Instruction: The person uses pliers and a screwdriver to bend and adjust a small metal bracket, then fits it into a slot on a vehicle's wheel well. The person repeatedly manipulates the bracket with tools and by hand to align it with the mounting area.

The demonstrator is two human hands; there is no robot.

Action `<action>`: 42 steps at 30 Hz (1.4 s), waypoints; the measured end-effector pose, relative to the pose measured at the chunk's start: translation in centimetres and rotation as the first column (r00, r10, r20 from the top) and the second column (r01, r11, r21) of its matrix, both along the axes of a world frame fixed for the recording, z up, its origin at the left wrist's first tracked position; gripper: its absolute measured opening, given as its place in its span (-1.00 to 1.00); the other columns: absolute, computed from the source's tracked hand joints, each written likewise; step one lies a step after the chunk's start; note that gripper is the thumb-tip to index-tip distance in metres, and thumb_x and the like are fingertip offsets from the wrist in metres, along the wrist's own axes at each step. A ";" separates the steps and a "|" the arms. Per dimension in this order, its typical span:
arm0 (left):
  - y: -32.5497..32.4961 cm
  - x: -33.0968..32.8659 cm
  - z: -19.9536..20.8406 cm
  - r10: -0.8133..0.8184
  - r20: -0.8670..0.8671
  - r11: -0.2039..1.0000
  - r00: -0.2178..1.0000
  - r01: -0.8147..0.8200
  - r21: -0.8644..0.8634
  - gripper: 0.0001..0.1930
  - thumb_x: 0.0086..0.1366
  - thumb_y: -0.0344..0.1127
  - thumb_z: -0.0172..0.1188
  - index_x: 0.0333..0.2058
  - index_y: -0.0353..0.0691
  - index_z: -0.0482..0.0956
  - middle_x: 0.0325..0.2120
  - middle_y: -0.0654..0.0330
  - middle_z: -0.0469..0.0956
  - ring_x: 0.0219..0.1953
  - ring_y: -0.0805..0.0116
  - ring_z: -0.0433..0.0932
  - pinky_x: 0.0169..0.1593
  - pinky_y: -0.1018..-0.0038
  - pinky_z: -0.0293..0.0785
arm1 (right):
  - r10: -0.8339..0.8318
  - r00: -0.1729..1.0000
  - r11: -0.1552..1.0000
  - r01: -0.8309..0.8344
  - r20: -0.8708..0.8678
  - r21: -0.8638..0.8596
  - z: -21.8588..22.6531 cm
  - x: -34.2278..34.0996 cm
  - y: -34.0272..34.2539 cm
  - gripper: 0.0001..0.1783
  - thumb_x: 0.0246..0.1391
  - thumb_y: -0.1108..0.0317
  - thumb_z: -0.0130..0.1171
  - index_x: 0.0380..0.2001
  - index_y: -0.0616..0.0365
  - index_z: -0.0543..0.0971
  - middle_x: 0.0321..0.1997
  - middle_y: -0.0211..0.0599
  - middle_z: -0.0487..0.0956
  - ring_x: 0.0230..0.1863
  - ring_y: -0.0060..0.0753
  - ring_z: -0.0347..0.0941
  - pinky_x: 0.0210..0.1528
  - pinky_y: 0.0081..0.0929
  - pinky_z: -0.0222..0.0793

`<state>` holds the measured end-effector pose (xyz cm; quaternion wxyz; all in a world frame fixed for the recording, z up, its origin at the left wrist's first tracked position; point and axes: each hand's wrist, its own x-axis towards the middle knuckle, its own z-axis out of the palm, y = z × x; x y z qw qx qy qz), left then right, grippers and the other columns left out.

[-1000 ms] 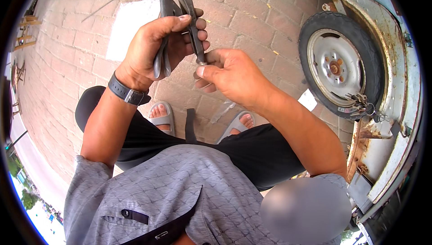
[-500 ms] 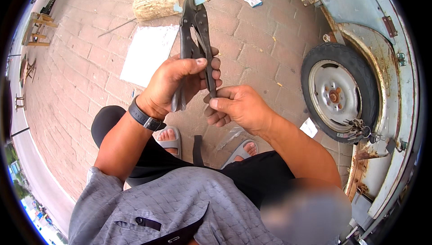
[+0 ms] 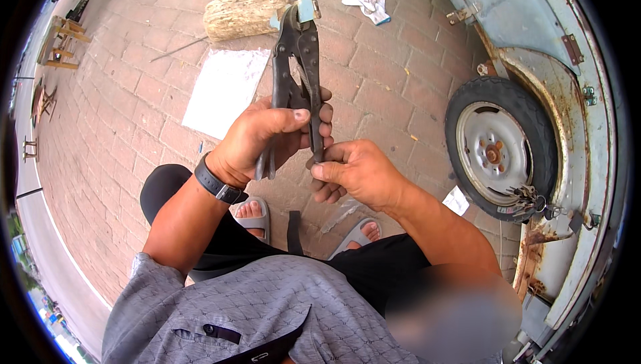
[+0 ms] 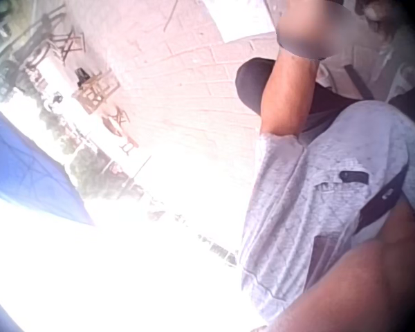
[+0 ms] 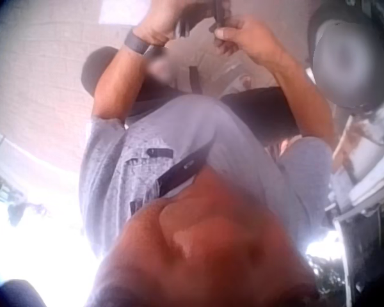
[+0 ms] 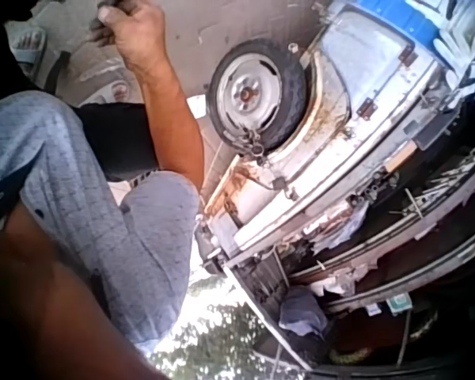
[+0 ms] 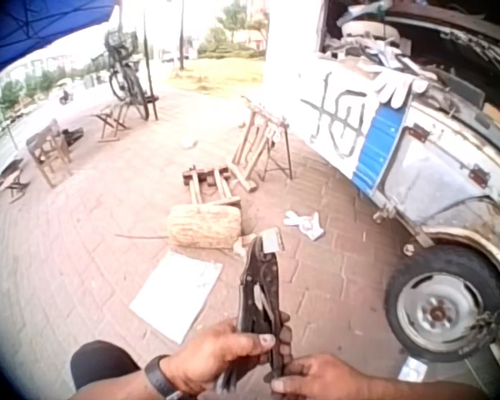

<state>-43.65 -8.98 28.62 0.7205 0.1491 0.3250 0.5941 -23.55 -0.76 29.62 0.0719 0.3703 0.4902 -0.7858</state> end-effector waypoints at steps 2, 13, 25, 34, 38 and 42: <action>-0.1 0.0 0.2 0.002 -0.007 1.000 1.000 -0.002 0.002 -0.45 0.30 -0.35 0.20 0.24 -0.43 0.37 -0.06 0.05 0.59 -0.05 0.18 0.58 0.15 0.23 0.47 | -0.008 1.000 1.000 0.008 -0.001 0.015 0.1 0.0 -0.2 -0.71 0.26 0.31 0.30 -0.11 0.35 0.61 -0.38 -0.20 0.68 -0.41 -0.36 0.68 -0.34 -0.48 0.62; -0.2 -0.1 0.5 -0.008 -0.034 1.000 0.999 0.008 0.004 -0.44 0.31 -0.36 0.20 0.25 -0.44 0.36 -0.04 0.06 0.59 -0.04 0.17 0.58 0.15 0.24 0.46 | -0.010 1.000 0.999 0.010 0.007 0.047 0.3 -0.3 -0.3 -0.74 0.25 0.33 0.30 -0.19 0.35 0.60 -0.36 -0.18 0.67 -0.38 -0.31 0.68 -0.36 -0.46 0.60; 0.1 0.3 0.0 0.008 -0.086 1.000 0.996 -0.007 0.011 -0.50 0.32 -0.42 0.18 0.21 -0.44 0.39 -0.07 0.08 0.58 -0.08 0.23 0.58 0.06 0.26 0.52 | -0.044 0.988 0.966 0.005 0.146 0.257 0.2 -1.6 -1.3 -0.75 0.17 0.32 0.36 -0.29 0.33 0.60 -0.46 -0.29 0.62 -0.49 -0.45 0.60 -0.44 -0.54 0.50; 0.2 0.5 0.0 0.040 -0.075 0.998 0.996 -0.043 -0.041 -0.51 0.32 -0.43 0.19 0.20 -0.45 0.39 -0.07 0.09 0.56 -0.08 0.25 0.57 0.06 0.28 0.53 | -0.052 0.998 0.992 0.048 -0.034 -0.118 -1.2 -0.7 0.2 -0.75 0.26 0.29 0.28 -0.20 0.31 0.61 -0.34 -0.24 0.67 -0.36 -0.38 0.65 -0.26 -0.41 0.60; 0.2 0.6 -0.1 0.040 -0.105 0.999 0.994 -0.042 -0.017 -0.51 0.32 -0.42 0.20 0.20 -0.45 0.39 -0.08 0.09 0.57 -0.08 0.25 0.57 0.06 0.29 0.53 | -0.017 0.995 0.986 0.000 -0.096 -0.168 -2.0 -0.2 0.5 -0.75 0.34 0.31 0.19 -0.14 0.34 0.62 -0.28 -0.15 0.69 -0.31 -0.28 0.69 -0.24 -0.37 0.64; 0.0 0.6 -0.2 0.041 -0.092 0.999 0.995 -0.043 -0.012 -0.50 0.32 -0.41 0.20 0.20 -0.45 0.39 -0.08 0.09 0.57 -0.09 0.25 0.58 0.05 0.31 0.52 | 0.060 0.998 0.998 -0.059 -0.033 0.017 -1.8 -0.4 0.2 -0.74 0.32 0.31 0.21 -0.18 0.37 0.62 -0.31 -0.16 0.68 -0.35 -0.30 0.68 -0.28 -0.41 0.63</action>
